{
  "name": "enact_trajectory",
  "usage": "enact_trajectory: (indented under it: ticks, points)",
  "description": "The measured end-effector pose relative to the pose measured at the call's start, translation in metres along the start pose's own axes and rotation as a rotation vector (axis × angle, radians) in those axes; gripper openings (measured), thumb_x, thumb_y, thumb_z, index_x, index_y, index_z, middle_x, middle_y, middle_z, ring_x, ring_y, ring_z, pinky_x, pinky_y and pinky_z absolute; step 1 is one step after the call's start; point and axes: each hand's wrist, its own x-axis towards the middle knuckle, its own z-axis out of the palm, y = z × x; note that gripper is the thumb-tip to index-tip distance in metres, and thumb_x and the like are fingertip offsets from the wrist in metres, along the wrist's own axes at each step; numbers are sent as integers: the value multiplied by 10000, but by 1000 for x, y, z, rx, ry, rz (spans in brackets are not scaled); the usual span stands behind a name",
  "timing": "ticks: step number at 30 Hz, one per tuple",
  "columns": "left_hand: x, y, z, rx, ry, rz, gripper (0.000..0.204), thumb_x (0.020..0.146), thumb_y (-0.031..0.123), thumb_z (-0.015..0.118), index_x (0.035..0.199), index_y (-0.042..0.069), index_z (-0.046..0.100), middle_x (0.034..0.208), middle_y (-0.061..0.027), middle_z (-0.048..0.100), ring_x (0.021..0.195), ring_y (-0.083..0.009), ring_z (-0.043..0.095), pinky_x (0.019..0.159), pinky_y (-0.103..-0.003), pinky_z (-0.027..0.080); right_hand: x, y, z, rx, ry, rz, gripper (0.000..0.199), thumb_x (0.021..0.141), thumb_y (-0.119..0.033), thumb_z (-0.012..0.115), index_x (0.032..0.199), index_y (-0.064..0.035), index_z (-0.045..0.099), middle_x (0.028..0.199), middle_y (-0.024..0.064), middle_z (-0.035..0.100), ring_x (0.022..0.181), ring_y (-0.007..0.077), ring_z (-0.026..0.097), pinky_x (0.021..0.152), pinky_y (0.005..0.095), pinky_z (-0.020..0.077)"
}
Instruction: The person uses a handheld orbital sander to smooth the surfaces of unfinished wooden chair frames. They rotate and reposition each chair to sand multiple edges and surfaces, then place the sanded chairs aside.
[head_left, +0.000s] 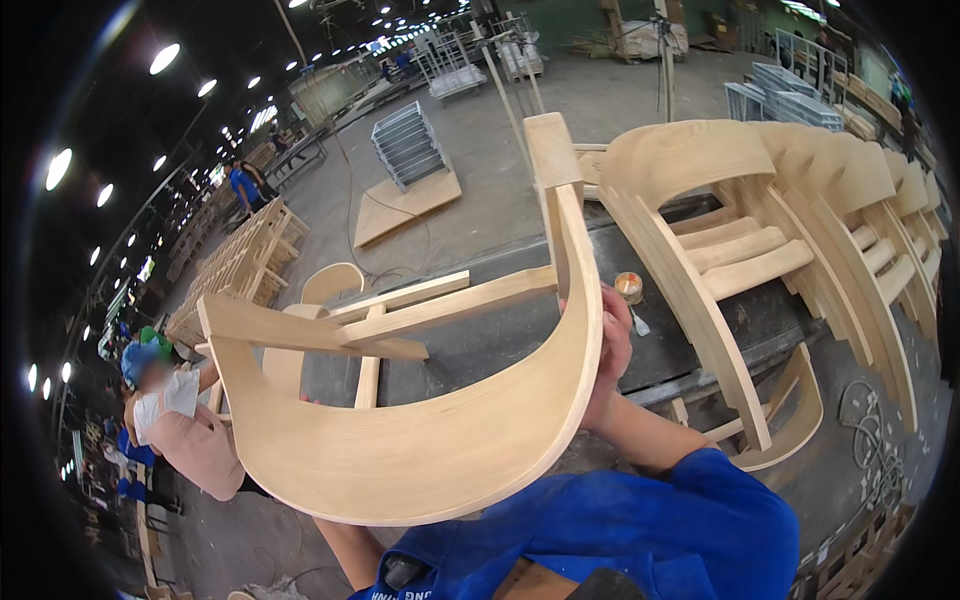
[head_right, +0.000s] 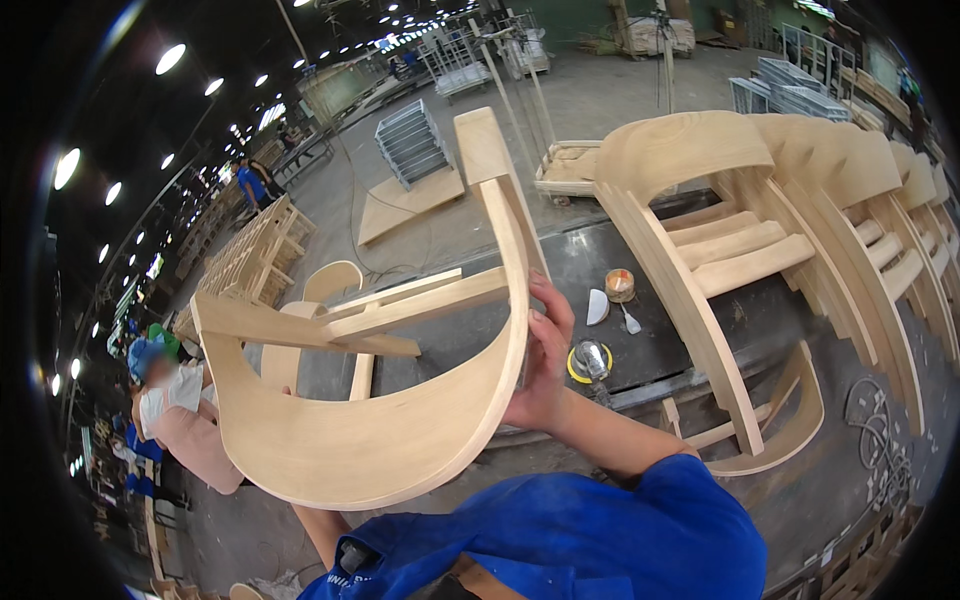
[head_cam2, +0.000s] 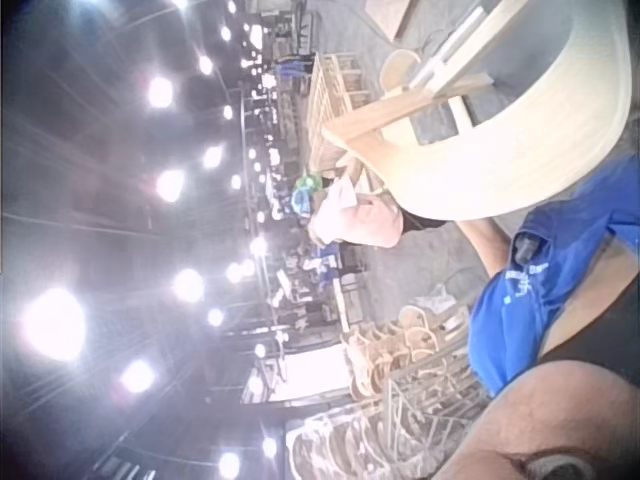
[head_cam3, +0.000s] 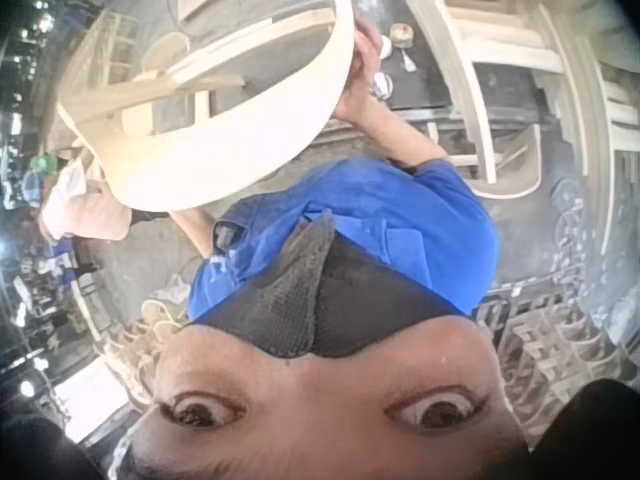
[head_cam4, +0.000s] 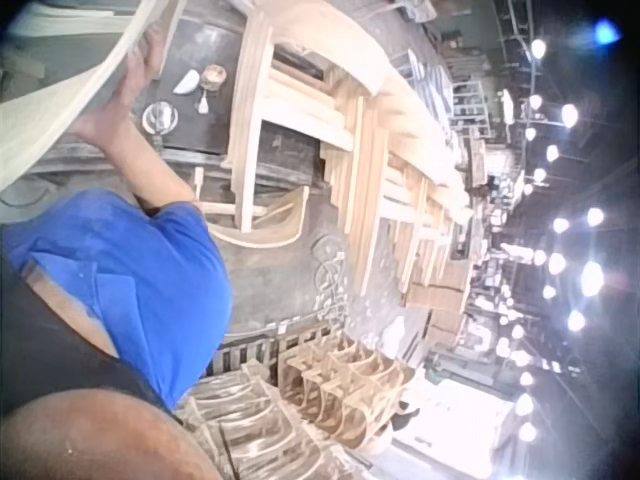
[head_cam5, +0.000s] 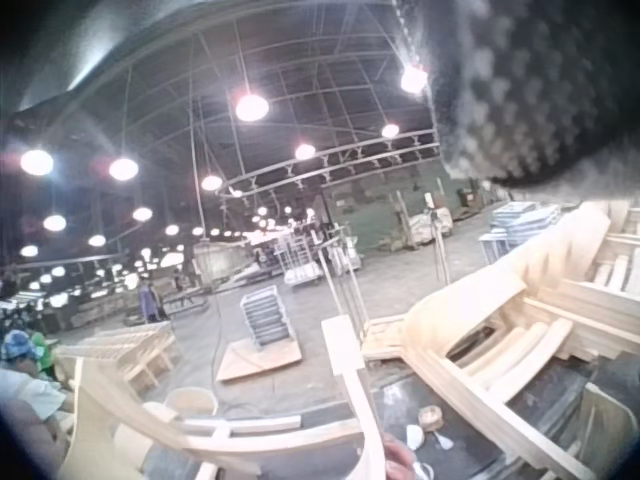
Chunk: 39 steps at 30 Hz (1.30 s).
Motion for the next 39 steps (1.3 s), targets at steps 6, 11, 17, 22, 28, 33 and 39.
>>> enact_trajectory:
  ticks: [6, 11, 17, 22, 28, 33, 39]
  points:
    - [0, 7, -16, 432, -17, 256, 553, 1035, 404, 356, 1484, 83, 321, 1468, -193, 408, 1255, -281, 505, 1048, -379, 436, 4, 0, -2, -6, -11, 28, 909, 726, -201, 821, 1416, -83, 241, 1428, 272, 245, 1329, 423, 338, 1053, 492, 399]
    - [-15, 21, -1, 372, 183, 369, 587, 1039, 403, 341, 1508, 61, 260, 1498, -161, 379, 1291, -241, 464, 1070, -349, 391, 11, 8, -2, -10, -21, 23, 733, 798, -104, 742, 1375, -82, 291, 1414, 275, 281, 1309, 414, 375, 1013, 471, 456]
    - [-42, 49, 42, 841, 114, 1000, 905, 854, 766, 414, 1394, 42, 474, 1506, -279, 284, 1435, -424, 177, 1151, -535, 161, 15, 15, 1, -17, 81, 130, 559, 858, -105, 661, 1334, -71, 372, 1403, 169, 383, 1269, 331, 439, 1029, 451, 419]
    - [-41, 72, 60, 1174, -213, 1212, 703, 620, 724, 692, 877, 71, 649, 878, -85, 668, 982, -350, 621, 1002, -471, 354, 29, 20, 10, 42, 31, 205, 620, 869, -173, 656, 1400, -65, 354, 1405, 157, 383, 1272, 274, 452, 1026, 401, 427]
    - [6, 79, 60, 1200, -135, 1271, 542, 545, 528, 818, 768, 96, 577, 739, -50, 589, 702, -261, 568, 687, -366, 413, 69, 30, 46, 114, -88, 142, 1001, 710, -287, 819, 1490, -32, 246, 1476, 158, 323, 1377, 295, 346, 1115, 436, 321]
    - [55, 96, 38, 1126, -48, 1194, 582, 581, 578, 785, 769, 70, 572, 703, -48, 566, 678, -245, 552, 660, -350, 420, 105, 43, 95, 277, -284, 127, 1038, 722, -252, 829, 1518, -54, 193, 1524, 142, 263, 1428, 285, 267, 1155, 449, 253]
    - [112, 110, -2, 1058, -22, 1144, 636, 633, 636, 734, 776, 42, 557, 705, -40, 569, 670, -210, 544, 632, -315, 430, 59, 78, 122, 351, -218, 355, 602, 804, -121, 758, 1322, -31, 465, 1322, 104, 503, 1238, 245, 481, 1032, 389, 399]
